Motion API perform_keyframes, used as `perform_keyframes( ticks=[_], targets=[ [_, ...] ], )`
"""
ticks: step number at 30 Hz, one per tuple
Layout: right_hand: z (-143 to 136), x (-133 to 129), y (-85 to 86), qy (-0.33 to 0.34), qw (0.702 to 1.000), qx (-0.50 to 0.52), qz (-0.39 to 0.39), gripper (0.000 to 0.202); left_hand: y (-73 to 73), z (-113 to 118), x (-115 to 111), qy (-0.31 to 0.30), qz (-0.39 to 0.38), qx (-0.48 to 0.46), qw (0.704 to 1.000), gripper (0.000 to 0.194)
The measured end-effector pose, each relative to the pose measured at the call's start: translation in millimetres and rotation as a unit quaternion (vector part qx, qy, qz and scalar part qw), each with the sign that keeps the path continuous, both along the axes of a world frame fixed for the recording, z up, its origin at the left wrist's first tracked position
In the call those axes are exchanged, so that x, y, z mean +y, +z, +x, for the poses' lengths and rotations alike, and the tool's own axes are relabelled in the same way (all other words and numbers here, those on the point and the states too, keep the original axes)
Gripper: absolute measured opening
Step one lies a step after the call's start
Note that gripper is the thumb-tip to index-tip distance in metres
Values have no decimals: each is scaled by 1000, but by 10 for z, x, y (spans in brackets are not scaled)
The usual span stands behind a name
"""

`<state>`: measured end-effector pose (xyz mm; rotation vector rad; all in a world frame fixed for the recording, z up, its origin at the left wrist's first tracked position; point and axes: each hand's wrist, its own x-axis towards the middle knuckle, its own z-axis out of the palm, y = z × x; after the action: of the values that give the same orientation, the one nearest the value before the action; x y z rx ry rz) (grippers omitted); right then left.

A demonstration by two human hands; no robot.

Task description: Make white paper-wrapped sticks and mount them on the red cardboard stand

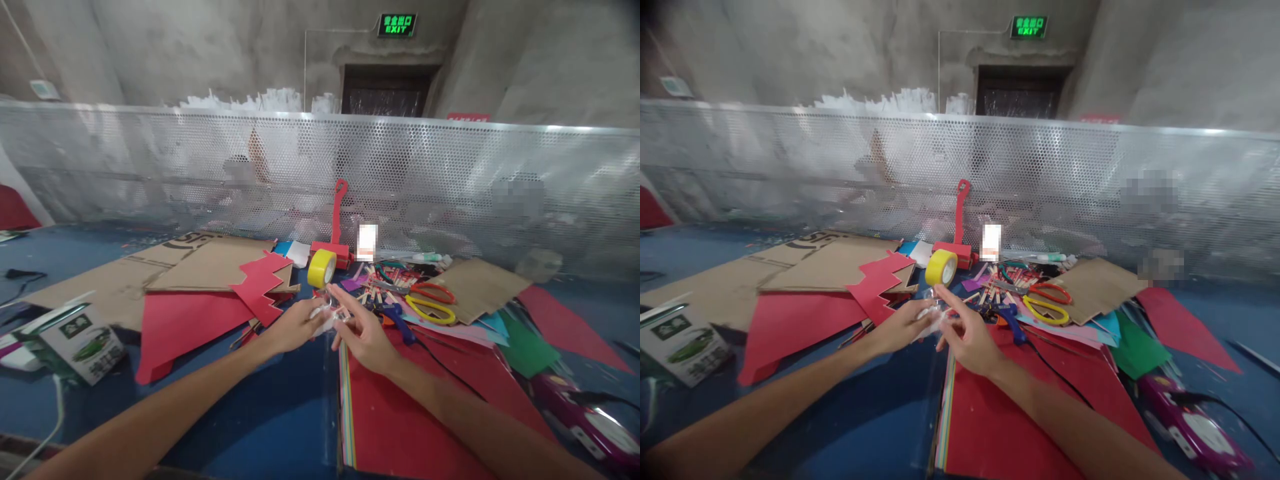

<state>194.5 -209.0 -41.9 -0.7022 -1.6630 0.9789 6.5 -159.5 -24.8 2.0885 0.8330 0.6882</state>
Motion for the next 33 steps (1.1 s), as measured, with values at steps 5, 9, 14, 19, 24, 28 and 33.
perform_keyframes(
  ticks=[5, 9, 14, 19, 24, 28, 33],
  targets=[
    [15, 31, -26, -17, 999, -47, 17, 65, -14, -4, 12, 14, -111, -58, 992, 41],
    [38, 67, -29, -19, 997, -65, 23, 68, 2, -1, -2, 20, -127, -56, 990, 39],
    [56, 104, -55, -15, 996, -79, 26, 66, 61, 24, -58, 22, -158, -51, 986, 39],
    [101, 151, -53, -17, 993, -113, 41, 65, 82, 8, -96, 15, -235, -60, 970, 40],
    [159, 200, -20, -47, 975, -200, 87, 59, 81, -13, -91, 9, -291, -82, 953, 37],
    [190, 220, 2, -91, 960, -244, 102, 44, 79, -21, -63, 14, -304, -97, 948, 36],
    [190, 217, 38, -120, 941, -283, 140, 41, 58, -52, -15, 2, -295, -110, 949, 36]
  ],
)
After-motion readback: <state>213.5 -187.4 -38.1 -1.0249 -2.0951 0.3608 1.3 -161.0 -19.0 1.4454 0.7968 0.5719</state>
